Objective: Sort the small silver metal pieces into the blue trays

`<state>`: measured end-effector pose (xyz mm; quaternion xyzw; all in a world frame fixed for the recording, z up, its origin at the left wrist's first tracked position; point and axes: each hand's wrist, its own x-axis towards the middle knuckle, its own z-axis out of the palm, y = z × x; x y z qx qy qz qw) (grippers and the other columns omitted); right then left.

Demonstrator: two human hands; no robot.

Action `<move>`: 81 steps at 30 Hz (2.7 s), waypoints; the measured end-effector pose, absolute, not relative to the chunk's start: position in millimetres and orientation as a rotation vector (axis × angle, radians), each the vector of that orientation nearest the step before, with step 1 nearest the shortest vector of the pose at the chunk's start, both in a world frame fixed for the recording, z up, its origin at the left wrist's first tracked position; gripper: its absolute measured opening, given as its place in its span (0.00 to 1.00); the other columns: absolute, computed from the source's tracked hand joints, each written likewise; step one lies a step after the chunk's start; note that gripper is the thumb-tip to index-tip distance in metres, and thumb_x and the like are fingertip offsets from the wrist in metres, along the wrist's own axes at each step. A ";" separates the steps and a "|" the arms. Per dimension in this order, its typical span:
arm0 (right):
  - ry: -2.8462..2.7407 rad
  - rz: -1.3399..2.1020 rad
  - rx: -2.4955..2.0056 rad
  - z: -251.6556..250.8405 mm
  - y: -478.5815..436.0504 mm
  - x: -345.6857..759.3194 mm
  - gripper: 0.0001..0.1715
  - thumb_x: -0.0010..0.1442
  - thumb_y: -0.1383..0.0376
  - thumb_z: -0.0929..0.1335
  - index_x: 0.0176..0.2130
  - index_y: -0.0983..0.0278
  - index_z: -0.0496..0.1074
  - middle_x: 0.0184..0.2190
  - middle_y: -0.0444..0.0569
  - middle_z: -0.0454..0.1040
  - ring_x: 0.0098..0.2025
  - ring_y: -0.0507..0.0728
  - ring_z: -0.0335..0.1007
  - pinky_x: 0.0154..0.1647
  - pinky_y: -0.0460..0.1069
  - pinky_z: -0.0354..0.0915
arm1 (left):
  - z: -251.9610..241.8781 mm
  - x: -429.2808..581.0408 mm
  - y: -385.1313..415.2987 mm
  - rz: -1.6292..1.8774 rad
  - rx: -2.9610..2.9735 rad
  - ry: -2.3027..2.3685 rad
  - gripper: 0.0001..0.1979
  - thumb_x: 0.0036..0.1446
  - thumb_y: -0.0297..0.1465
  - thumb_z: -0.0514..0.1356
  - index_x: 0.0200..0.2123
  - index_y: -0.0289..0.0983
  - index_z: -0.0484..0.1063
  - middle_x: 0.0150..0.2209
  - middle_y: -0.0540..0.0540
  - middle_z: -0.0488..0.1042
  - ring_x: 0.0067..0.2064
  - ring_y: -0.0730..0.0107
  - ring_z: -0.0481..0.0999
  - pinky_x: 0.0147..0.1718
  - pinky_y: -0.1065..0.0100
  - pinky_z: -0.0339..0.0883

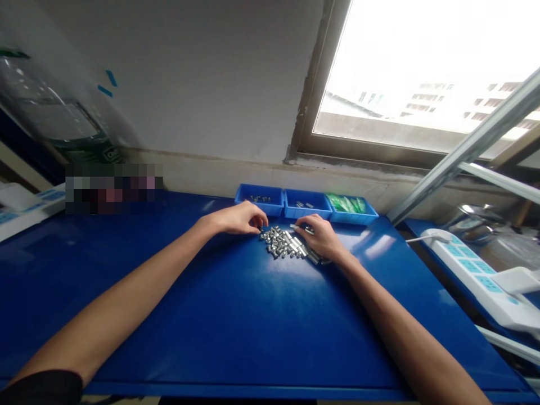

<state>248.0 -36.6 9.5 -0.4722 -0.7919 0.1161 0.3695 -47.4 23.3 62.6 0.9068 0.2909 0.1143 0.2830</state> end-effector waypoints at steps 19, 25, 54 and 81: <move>-1.377 0.818 -1.083 17.1 -31.6 253.4 0.26 0.58 0.51 0.76 0.51 0.61 0.78 0.47 0.55 0.84 0.47 0.63 0.84 0.52 0.59 0.77 | 57.9 -42.0 21.2 0.388 2.433 0.744 0.12 0.55 0.25 0.65 0.43 0.35 0.83 0.39 0.42 0.82 0.36 0.69 0.80 0.35 0.75 0.70; -1.370 0.832 -1.119 14.3 -30.1 251.5 0.16 0.57 0.54 0.75 0.40 0.63 0.81 0.37 0.52 0.85 0.38 0.60 0.83 0.41 0.53 0.77 | 56.6 -41.7 20.3 0.366 2.462 0.783 0.14 0.54 0.24 0.65 0.44 0.35 0.83 0.37 0.43 0.81 0.36 0.69 0.79 0.34 0.75 0.69; -2.010 -0.106 -1.561 18.9 -44.9 257.7 0.08 0.59 0.61 0.73 0.39 0.59 0.82 0.42 0.54 0.83 0.46 0.67 0.78 0.46 0.57 0.71 | 56.9 -31.2 18.4 1.044 2.231 0.767 0.10 0.62 0.27 0.63 0.43 0.35 0.84 0.53 0.39 0.80 0.55 0.61 0.81 0.56 0.62 0.75; -1.849 0.175 -1.359 14.8 -37.3 242.5 0.16 0.64 0.65 0.68 0.47 0.61 0.84 0.45 0.53 0.84 0.40 0.61 0.80 0.47 0.56 0.75 | 54.5 -29.4 17.3 0.809 2.542 0.721 0.12 0.63 0.22 0.61 0.44 0.36 0.84 0.44 0.44 0.84 0.46 0.65 0.82 0.48 0.67 0.72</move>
